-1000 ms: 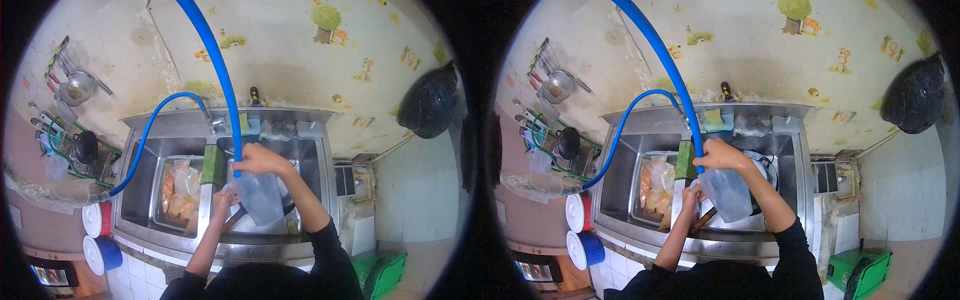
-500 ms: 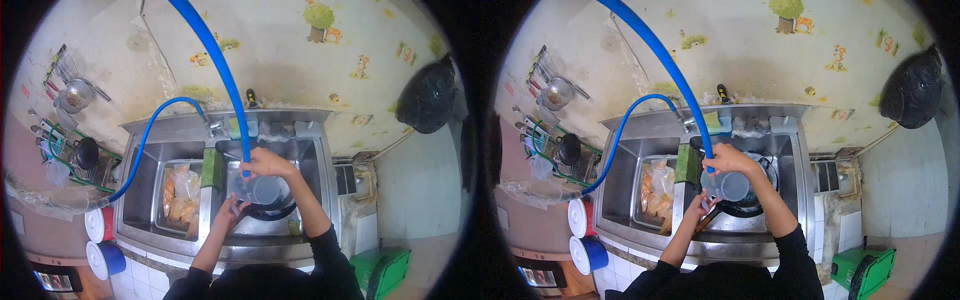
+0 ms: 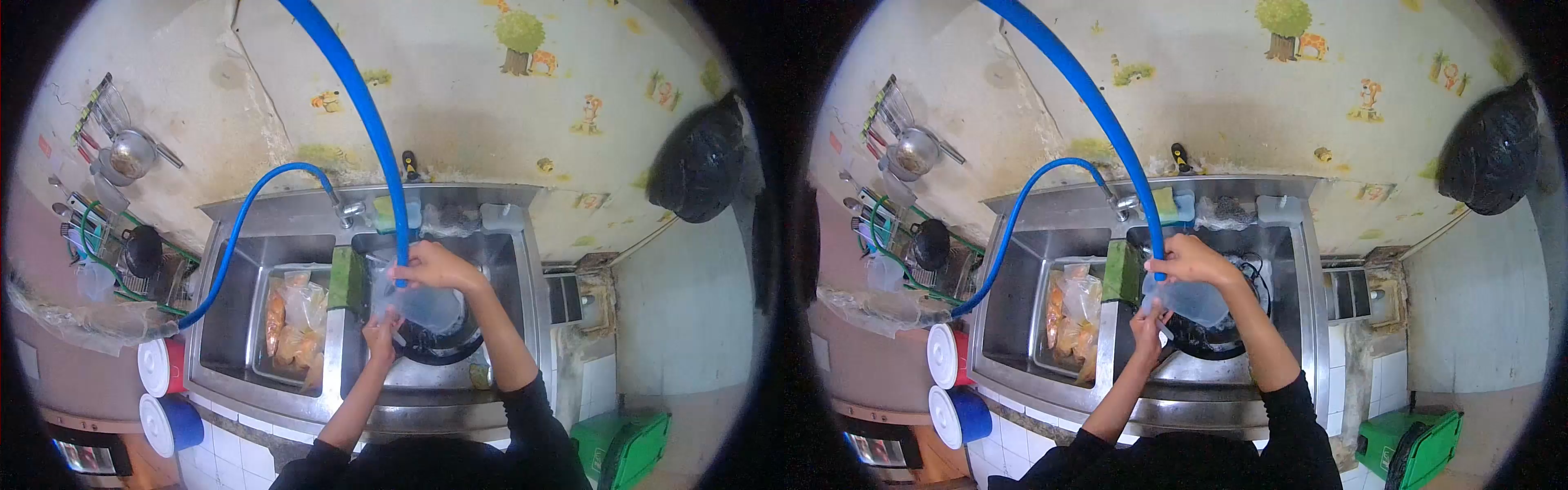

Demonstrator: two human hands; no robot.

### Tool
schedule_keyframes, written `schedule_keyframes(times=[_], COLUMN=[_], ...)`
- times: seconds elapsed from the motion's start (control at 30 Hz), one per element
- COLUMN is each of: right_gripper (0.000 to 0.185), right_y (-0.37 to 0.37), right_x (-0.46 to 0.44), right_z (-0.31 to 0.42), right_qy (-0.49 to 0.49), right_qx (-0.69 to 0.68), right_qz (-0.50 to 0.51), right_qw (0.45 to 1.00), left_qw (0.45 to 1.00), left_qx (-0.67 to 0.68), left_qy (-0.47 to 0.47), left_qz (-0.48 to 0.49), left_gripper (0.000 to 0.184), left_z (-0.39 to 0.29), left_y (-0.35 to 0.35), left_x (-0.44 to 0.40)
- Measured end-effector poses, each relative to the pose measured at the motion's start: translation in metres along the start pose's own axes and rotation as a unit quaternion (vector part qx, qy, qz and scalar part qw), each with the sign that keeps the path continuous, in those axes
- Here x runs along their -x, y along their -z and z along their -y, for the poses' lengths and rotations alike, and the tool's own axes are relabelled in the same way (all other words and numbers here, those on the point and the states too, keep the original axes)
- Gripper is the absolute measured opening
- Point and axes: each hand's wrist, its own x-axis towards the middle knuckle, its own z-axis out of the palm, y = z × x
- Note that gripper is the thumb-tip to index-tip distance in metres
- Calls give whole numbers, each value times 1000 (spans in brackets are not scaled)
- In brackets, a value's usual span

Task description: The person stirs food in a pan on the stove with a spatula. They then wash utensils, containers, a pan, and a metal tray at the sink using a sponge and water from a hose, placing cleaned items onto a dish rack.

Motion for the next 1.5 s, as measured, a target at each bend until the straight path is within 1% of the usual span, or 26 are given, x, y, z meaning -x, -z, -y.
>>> schedule_keyframes(times=[0.03,0.07,0.13,0.17,0.23,0.27,0.33,0.43,0.5,0.57,0.63,0.7,0.77,0.83,0.9,0.93,1.0,1.07,1.1,1.17,1.2,1.23,1.3,1.37,1.47,1.5], right_gripper=[32,32,31,31,31,30,29,29,30,30,30,32,34,35,33,32,31,28,28,27,26,26,25,25,25,25], right_y=[-1,0,6,6,3,0,-7,-13,-12,-7,2,15,29,42,50,51,48,40,34,21,16,11,3,-2,-4,-5], right_x=[-1,-1,3,4,3,2,-2,2,14,23,36,51,57,59,52,43,28,14,9,0,-2,-1,4,1,9,12], right_z=[0,0,5,5,3,2,1,2,7,5,5,11,13,15,14,5,-6,-12,-13,-17,-11,-5,7,-1,3,3], right_qy=[31,30,17,3,4,8,0,-7,-40,-44,-48,-94,-111,-63,-67,-36,-4,40,41,26,8,6,-19,-4,-2,-13], right_qx=[-5,-3,1,5,22,39,52,78,6,47,87,67,109,213,202,189,175,86,84,-20,1,-1,28,25,32,29], right_qz=[-37,-56,-58,-59,-61,-66,-82,-109,-9,16,42,-3,-21,-111,-129,-164,-198,-222,-221,-132,-85,-82,-35,-28,-22,-11], right_qw=[999,998,998,998,998,997,995,991,999,998,994,993,988,969,969,968,964,970,971,991,996,997,999,999,999,999], left_qw=[991,991,969,969,921,921,872,879,874,869,820,818,773,793,815,815,766,779,793,808,823,823,940,959,982,982], left_qx=[-50,-50,-118,-118,-221,-220,-257,-241,-250,-260,-306,-295,-361,-319,-273,-273,-402,-398,-393,-406,-415,-417,-316,-265,-179,-177], left_qy=[-112,-113,-204,-203,-300,-300,-391,-387,-395,-401,-468,-474,-506,-503,-492,-492,-494,-477,-459,-423,-385,-382,-128,-96,65,63], left_qz=[54,55,80,79,116,117,143,139,134,127,124,135,125,125,136,136,87,82,79,64,50,48,6,7,17,18], left_gripper=[28,28,28,28,30,30,28,28,30,32,34,35,34,36,39,39,34,32,29,27,27,27,32,39,45,45], left_z=[-4,-8,-20,-26,-45,-44,-42,-40,-41,-42,-52,-67,-80,-81,-79,-84,-94,-92,-91,-90,-88,-84,-72,-63,-44,-39], left_y=[-4,-7,-11,-13,-25,-24,-25,-31,-31,-28,-29,-34,-36,-38,-34,-35,-35,-28,-25,-22,-20,-17,-8,-2,20,23], left_x=[6,8,14,17,27,24,19,24,27,27,26,36,43,45,42,47,59,59,59,58,58,55,43,33,9,5])
